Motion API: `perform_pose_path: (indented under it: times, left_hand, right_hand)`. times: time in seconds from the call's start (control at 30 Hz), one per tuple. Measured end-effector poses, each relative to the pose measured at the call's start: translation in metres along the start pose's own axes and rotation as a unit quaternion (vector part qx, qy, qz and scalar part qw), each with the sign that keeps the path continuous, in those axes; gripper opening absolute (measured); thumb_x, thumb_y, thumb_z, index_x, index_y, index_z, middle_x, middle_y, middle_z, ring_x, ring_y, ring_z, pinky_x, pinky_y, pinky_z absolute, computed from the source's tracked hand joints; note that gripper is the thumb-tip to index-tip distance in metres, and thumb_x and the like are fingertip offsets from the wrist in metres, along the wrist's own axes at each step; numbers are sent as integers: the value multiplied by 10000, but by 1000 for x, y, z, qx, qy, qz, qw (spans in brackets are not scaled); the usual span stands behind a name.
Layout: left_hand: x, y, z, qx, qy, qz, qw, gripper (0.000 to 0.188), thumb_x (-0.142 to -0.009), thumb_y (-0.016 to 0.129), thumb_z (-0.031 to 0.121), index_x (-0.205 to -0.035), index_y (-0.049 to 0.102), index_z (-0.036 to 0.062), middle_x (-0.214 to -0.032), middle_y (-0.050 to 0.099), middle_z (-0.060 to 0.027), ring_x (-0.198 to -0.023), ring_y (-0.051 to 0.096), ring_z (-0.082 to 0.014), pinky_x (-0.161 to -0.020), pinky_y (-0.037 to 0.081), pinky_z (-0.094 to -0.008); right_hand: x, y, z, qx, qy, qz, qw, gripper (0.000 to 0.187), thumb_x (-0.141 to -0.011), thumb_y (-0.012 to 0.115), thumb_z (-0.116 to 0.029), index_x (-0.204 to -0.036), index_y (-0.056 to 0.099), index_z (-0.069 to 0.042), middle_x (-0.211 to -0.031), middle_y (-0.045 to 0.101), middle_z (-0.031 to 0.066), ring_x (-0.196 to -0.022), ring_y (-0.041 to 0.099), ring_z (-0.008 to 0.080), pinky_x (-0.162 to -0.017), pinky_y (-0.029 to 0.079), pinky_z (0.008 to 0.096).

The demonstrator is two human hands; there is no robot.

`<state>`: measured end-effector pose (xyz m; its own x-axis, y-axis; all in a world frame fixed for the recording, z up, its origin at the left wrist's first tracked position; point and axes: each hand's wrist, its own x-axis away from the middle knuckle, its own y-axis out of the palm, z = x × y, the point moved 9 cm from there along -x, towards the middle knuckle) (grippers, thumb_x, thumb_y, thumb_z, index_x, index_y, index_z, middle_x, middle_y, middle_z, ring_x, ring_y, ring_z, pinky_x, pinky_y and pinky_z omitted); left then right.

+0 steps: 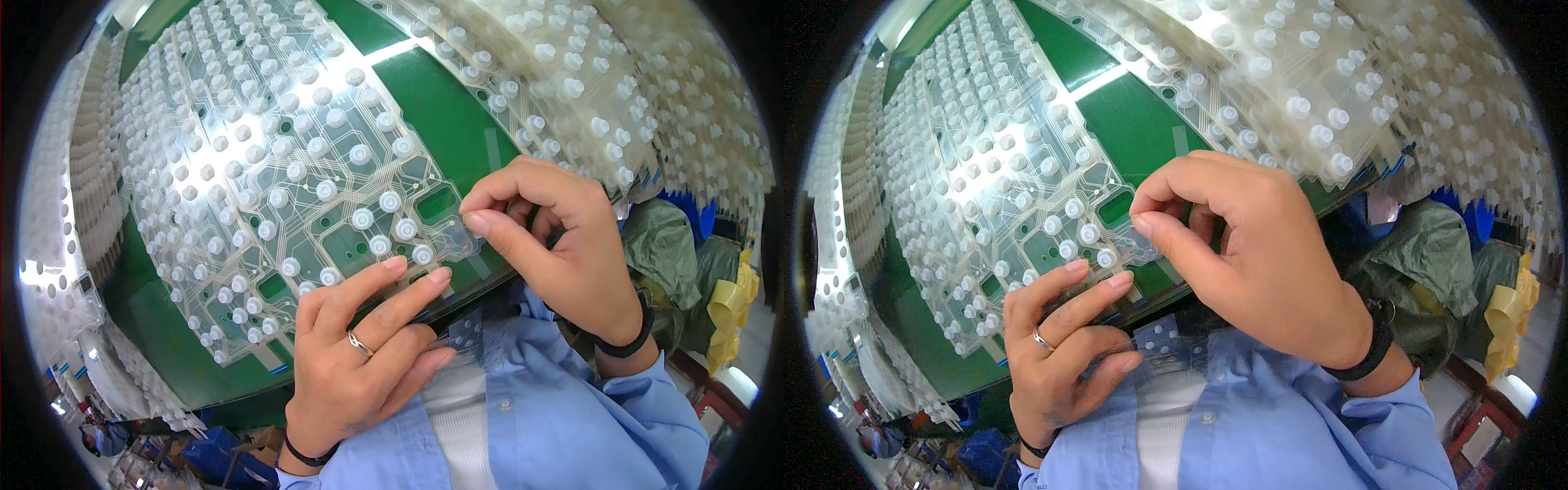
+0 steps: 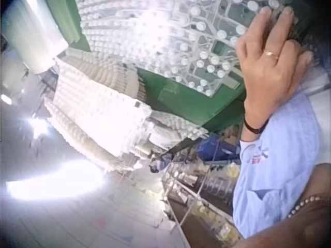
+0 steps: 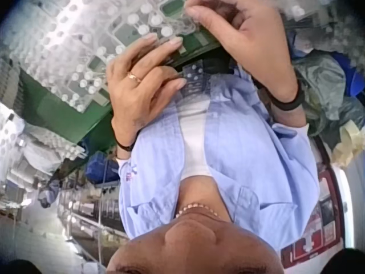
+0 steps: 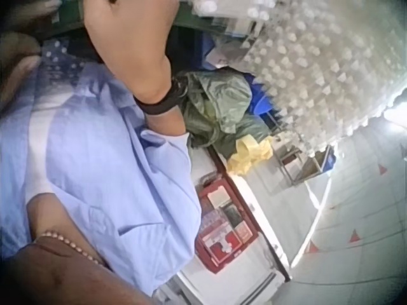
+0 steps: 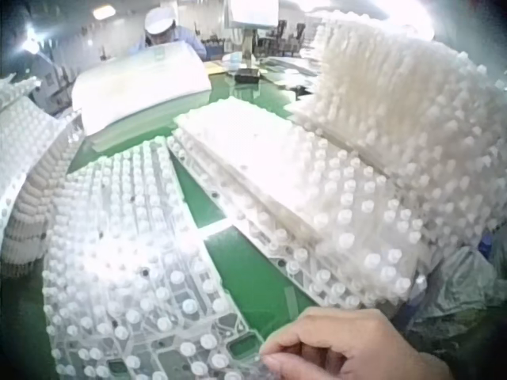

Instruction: The recorder is assembling keyboard components by manually pressing or fitting small white plastic parts into a circuit board sheet.

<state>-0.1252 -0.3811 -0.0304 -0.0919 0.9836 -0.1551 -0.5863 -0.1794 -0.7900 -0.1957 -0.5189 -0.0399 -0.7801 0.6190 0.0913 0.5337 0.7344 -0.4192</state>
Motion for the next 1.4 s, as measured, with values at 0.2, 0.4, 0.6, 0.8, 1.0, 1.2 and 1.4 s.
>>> perform_pose_path:
  times: [0.2, 0.4, 0.6, 0.8, 1.0, 1.2, 1.4]
  left_hand:
    - [0, 0, -2, 6, -3, -5, 1000, 212, -707, 763, 312, -706, 636, 142, -1192, 674, -9, -1156, 540, -271, -846, 380, -362]
    - [0, 0, -2, 6, 2, -3, 1000, 221, -709, 760, 319, -710, 634, 136, -1187, 676, -14, -1152, 543, -275, -844, 382, -363]
    - [0, 0, -2, 5, 5, -1, 1000, 218, -707, 758, 318, -713, 636, 137, -1182, 678, -22, -1144, 549, -282, -836, 384, -365]
    - [-2, 2, -1, 0, 2, -32, 999, 229, -713, 750, 325, -719, 617, 138, -1262, 637, -25, -1147, 529, -277, -840, 368, -363]
    - [-6, 4, -1, -10, -14, -48, 999, 230, -706, 744, 323, -712, 598, 145, -1285, 625, -25, -1107, 523, -271, -832, 353, -366]
    - [-4, 4, -3, -8, -10, -42, 999, 219, -698, 749, 301, -706, 597, 143, -1278, 630, -29, -1098, 524, -276, -830, 350, -366]
    - [-3, 5, -3, -1, -8, -41, 999, 217, -694, 749, 298, -708, 602, 139, -1272, 634, -32, -1093, 527, -276, -826, 355, -368]
  right_hand:
    - [-2, 1, 2, 12, 7, 5, 1000, 53, -829, 665, -2, -880, 681, 0, -784, 596, -2, -571, 424, 6, -463, 278, 169]
    - [-2, 1, 1, 37, -8, 9, 999, 56, -823, 667, 1, -874, 688, -5, -785, 592, -4, -563, 415, 4, -468, 268, 167]
    - [-2, 1, 1, 32, 4, 11, 999, 61, -819, 669, 3, -875, 689, -8, -788, 590, -2, -554, 410, 1, -470, 265, 166]
    - [-3, 2, 0, 42, -2, 9, 999, 69, -817, 668, 9, -881, 689, -7, -795, 592, 0, -546, 410, 3, -468, 268, 166]
    - [0, 2, -1, 35, -7, -25, 999, 183, -784, 655, 53, -958, 681, 0, -831, 597, 23, -566, 443, 19, -498, 315, 164]
    - [3, 3, -1, 55, -39, -28, 997, 256, -765, 639, 81, -1005, 675, -2, -851, 598, 41, -575, 455, 38, -516, 341, 175]
    - [6, 6, -8, 133, -93, -18, 987, 281, -773, 650, 71, -1037, 658, -24, -846, 570, 32, -577, 438, 46, -516, 339, 180]
